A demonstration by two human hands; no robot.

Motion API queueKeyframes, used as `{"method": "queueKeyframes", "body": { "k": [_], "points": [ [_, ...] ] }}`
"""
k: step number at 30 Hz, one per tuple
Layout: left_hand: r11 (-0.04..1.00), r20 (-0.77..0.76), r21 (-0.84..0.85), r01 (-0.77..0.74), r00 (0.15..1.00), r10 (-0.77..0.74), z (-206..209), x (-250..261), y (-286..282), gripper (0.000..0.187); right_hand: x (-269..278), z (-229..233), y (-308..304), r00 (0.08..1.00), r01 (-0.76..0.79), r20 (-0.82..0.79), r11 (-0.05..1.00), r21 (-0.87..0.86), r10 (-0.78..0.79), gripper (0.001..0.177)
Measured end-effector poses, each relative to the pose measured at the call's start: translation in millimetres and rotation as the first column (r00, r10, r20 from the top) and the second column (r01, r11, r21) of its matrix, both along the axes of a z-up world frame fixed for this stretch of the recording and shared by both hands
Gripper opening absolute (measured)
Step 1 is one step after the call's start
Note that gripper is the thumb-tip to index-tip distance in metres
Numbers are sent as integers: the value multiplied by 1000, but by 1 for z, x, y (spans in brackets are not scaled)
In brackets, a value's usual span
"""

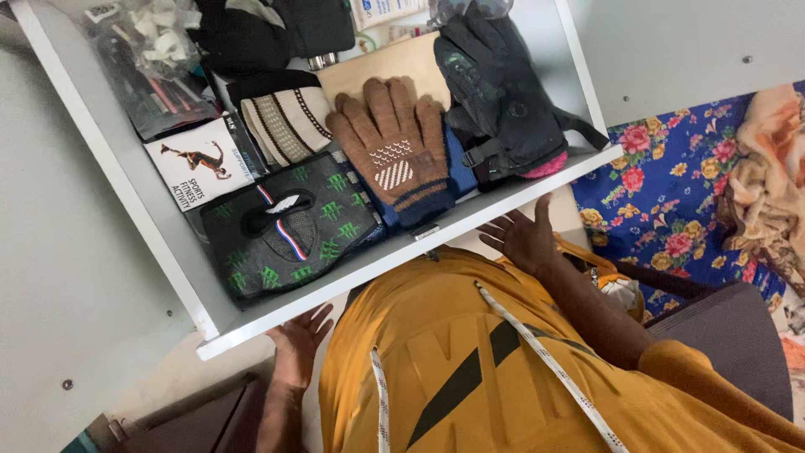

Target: The person opens a white wardrobe and pulls out a drawer containing various items. They remove gloves, a cap, a scarf, a face mask, a beanie, and socks one by one, placing them on a nearby table. The person handles each item individually before setting it down.

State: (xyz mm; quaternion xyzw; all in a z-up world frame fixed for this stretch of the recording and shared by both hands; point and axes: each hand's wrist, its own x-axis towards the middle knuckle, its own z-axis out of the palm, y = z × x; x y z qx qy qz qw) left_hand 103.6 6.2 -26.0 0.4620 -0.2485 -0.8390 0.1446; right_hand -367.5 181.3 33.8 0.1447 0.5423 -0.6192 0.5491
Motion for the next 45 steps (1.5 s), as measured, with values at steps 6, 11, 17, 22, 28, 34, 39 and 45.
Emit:
{"method": "queueKeyframes", "body": {
  "k": [6, 11, 17, 22, 28, 34, 39, 45],
  "points": [
    [698, 531, -66, 713, 617, -581, 72, -19, -14, 96, 2, 42, 15, 827, -367, -253, 823, 432, 502, 69],
    [455, 562, -19, 891, 385, -732, 169, -62, -27, 66, -3, 142, 2, 386, -580, -223, 423, 696, 895, 44],
    [484, 372, -499, 719, 682, -630, 257, -117, -46, 55, -16, 220, -25, -23, -426, -729, 653, 626, 684, 35],
    [462, 295, -732, 501, 844, -447, 275, -203, -45, 52, -43, 219, -52, -323, -401, -856, 761, 510, 404, 42],
    [379, 385, -786, 488, 867, -316, 242, -317, -33, 60, -79, 213, -75, -323, -473, -832, 684, 555, 451, 52],
    [407, 517, -718, 565, 824, -231, 186, -396, -29, 77, -111, 181, -102, -425, -458, -755, 601, 655, 499, 80],
    [568, 540, -643, 514, 830, -139, 170, -424, -28, 84, -126, 156, -113, -333, -565, -754, 521, 640, 566, 99],
    [800, 462, -509, 317, 885, -57, 165, -436, -30, 92, -130, 143, -118, -298, -598, -721, 467, 652, 625, 113]
  ]
}}
